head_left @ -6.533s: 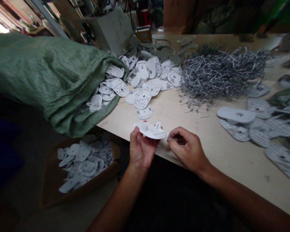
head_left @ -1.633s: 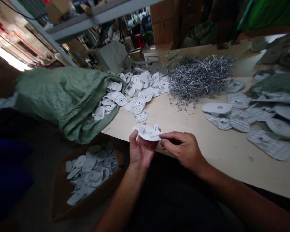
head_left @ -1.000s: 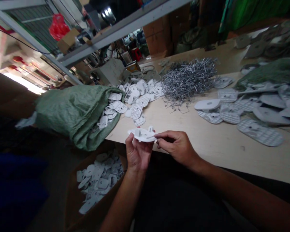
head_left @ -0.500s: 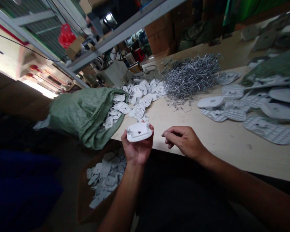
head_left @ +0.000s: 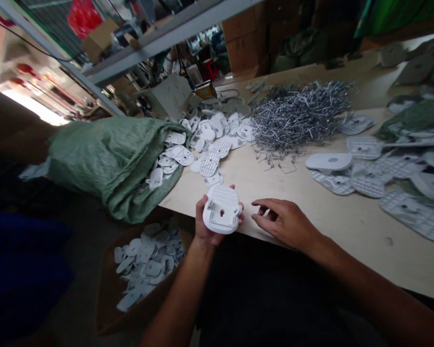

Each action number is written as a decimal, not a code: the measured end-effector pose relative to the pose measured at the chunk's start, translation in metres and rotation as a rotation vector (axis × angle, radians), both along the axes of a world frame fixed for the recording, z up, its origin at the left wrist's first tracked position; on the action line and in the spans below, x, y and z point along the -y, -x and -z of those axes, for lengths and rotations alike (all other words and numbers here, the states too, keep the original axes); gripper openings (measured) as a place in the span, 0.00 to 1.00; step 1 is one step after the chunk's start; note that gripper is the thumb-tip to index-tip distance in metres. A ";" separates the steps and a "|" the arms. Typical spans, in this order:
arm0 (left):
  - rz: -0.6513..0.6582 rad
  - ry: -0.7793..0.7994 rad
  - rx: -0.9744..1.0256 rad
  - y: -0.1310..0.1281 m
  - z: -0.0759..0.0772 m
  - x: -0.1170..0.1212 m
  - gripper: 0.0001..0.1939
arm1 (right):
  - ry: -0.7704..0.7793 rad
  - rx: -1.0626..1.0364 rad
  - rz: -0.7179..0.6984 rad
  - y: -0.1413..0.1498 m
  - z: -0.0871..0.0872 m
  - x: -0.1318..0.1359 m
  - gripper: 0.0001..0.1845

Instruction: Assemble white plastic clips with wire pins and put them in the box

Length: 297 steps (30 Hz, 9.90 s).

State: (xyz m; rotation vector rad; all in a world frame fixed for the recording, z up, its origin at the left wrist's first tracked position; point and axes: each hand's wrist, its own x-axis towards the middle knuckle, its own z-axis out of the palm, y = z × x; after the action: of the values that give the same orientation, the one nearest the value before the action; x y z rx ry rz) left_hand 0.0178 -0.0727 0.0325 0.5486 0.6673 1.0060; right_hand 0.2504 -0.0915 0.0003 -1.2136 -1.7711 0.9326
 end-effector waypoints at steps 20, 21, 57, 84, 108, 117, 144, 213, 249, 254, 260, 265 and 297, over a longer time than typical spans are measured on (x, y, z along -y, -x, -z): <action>-0.149 0.070 -0.066 0.027 0.040 -0.042 0.40 | 1.009 -0.909 -0.036 0.037 0.010 -0.050 0.23; -0.163 0.043 -0.055 0.027 0.039 -0.043 0.42 | 1.021 -0.943 -0.015 0.040 0.010 -0.049 0.22; -0.067 0.200 0.205 0.019 0.052 -0.076 0.28 | 0.125 0.516 0.936 -0.179 0.013 -0.086 0.35; -0.017 0.164 0.212 0.016 0.058 -0.077 0.33 | 0.030 0.278 -0.149 -0.047 -0.040 -0.107 0.15; -0.320 0.030 -0.065 0.039 0.038 -0.056 0.33 | 0.138 0.615 0.035 0.019 -0.005 -0.074 0.51; -0.275 -0.148 -0.201 0.038 0.039 -0.049 0.29 | 0.642 -0.461 -0.195 0.039 -0.040 -0.074 0.54; -0.428 0.046 -0.008 0.001 -0.003 -0.052 0.25 | 0.089 -0.081 -0.114 0.063 -0.031 -0.051 0.59; -0.371 -0.193 -0.855 0.099 0.068 -0.137 0.38 | -0.252 0.645 -0.490 0.038 -0.008 -0.146 0.40; 0.155 -0.169 -0.679 0.029 0.034 -0.013 0.23 | 0.925 -0.889 -0.030 0.001 -0.024 -0.067 0.19; 0.086 -0.217 -0.556 0.009 0.028 -0.019 0.18 | 1.013 -1.000 -0.192 0.027 -0.021 -0.056 0.15; -0.061 -0.242 -0.622 0.029 0.033 -0.016 0.14 | 1.071 -0.890 -0.134 0.042 -0.009 -0.054 0.22; 0.025 -0.271 -0.827 0.052 0.044 -0.020 0.13 | 0.944 -0.622 0.000 0.056 0.003 -0.049 0.27; 0.136 -0.460 -1.091 0.085 0.050 -0.084 0.32 | 0.889 -0.666 0.290 0.092 0.023 -0.061 0.17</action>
State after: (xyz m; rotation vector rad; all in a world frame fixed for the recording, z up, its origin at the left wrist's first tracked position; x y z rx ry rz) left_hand -0.0672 0.0109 -0.0170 1.5735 1.3339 0.6673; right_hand 0.1579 -0.0307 -0.0226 -1.3809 -0.6147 1.7681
